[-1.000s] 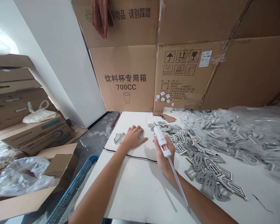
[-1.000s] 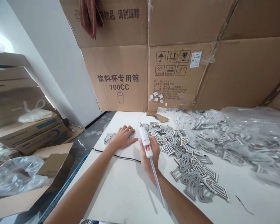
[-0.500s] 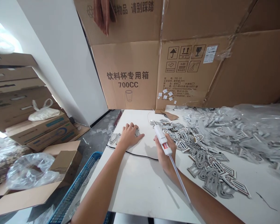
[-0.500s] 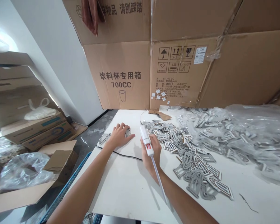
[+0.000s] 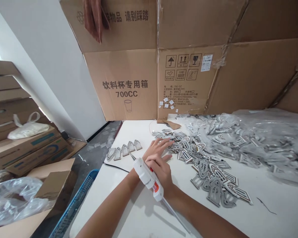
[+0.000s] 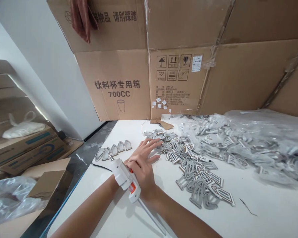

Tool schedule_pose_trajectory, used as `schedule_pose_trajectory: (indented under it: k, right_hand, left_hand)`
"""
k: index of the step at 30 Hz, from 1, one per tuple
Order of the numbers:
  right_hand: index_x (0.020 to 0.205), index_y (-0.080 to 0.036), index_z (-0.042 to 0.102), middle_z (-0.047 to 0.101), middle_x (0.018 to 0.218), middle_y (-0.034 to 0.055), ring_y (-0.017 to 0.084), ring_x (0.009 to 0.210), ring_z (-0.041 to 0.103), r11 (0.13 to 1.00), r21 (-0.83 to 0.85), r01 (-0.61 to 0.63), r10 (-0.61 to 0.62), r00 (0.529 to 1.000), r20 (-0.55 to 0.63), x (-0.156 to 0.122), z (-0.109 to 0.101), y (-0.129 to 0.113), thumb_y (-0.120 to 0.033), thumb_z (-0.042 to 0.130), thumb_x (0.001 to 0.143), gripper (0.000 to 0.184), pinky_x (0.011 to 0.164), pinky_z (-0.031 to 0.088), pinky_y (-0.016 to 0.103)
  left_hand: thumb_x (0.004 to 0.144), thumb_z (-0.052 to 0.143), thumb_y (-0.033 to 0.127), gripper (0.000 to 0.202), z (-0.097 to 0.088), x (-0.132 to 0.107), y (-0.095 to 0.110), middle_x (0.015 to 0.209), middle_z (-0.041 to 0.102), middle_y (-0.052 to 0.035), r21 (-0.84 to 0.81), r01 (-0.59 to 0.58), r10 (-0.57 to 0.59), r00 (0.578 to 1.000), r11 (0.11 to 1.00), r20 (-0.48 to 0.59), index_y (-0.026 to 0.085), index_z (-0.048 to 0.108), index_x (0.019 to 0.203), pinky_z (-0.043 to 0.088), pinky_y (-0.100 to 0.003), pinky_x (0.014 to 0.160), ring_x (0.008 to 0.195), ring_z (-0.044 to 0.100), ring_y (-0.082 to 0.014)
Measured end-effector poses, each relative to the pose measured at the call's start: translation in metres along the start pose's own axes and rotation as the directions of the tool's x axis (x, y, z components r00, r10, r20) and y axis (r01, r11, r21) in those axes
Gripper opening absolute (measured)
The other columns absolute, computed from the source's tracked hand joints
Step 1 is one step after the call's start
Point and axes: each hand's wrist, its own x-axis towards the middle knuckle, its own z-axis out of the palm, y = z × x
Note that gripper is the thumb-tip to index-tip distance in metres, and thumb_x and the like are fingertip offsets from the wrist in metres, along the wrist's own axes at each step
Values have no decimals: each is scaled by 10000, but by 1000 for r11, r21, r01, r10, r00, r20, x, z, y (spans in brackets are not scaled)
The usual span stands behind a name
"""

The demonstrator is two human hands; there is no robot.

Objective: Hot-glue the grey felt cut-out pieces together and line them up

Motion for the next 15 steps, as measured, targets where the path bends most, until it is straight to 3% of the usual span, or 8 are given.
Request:
schedule_pose_trajectory:
  k: [2,5,9,11,15]
  right_hand:
    - [904,-222,613,639,899,48,166,758,656,1000,12,-27,27,1000,1,-1,2,1,-48,515,927,200,616,526,269]
    - [887,-221,605,626,910,49,167,724,634,996,39,-80,80,997,15,-3,1,4,-96,536,880,143,564,491,264]
    - [866,-222,593,616,969,66,187,793,626,976,41,-216,217,976,-32,0,-3,9,-149,521,921,116,660,515,297]
    - [849,-228,578,615,948,57,200,820,617,934,52,-352,356,929,-105,3,-4,13,-245,547,976,131,719,519,324]
    - [840,-224,574,571,735,-3,184,691,547,783,160,-600,621,742,-255,9,-2,22,-485,592,1011,312,634,467,309]
  left_hand:
    - [1000,616,417,419,11,9,4,1405,663,-26,13,-54,54,998,998,41,408,608,1419,495,-455,1044,1253,587,-306]
    - [1057,483,304,308,17,18,2,1207,729,-65,44,-13,11,999,999,50,331,698,1276,513,-445,984,1120,630,-290]
    - [1069,450,277,319,-12,12,-17,1119,731,-76,-49,79,-82,994,996,-66,277,737,1210,542,-409,957,1067,647,-253]
    - [1050,486,250,305,-36,1,-30,1209,716,-69,-133,89,-106,987,987,-125,287,751,1198,545,-399,988,1117,654,-237]
    - [1024,561,281,270,-75,-28,-48,1221,712,-72,-288,72,-121,980,955,-158,302,783,1177,581,-369,910,1013,694,-210]
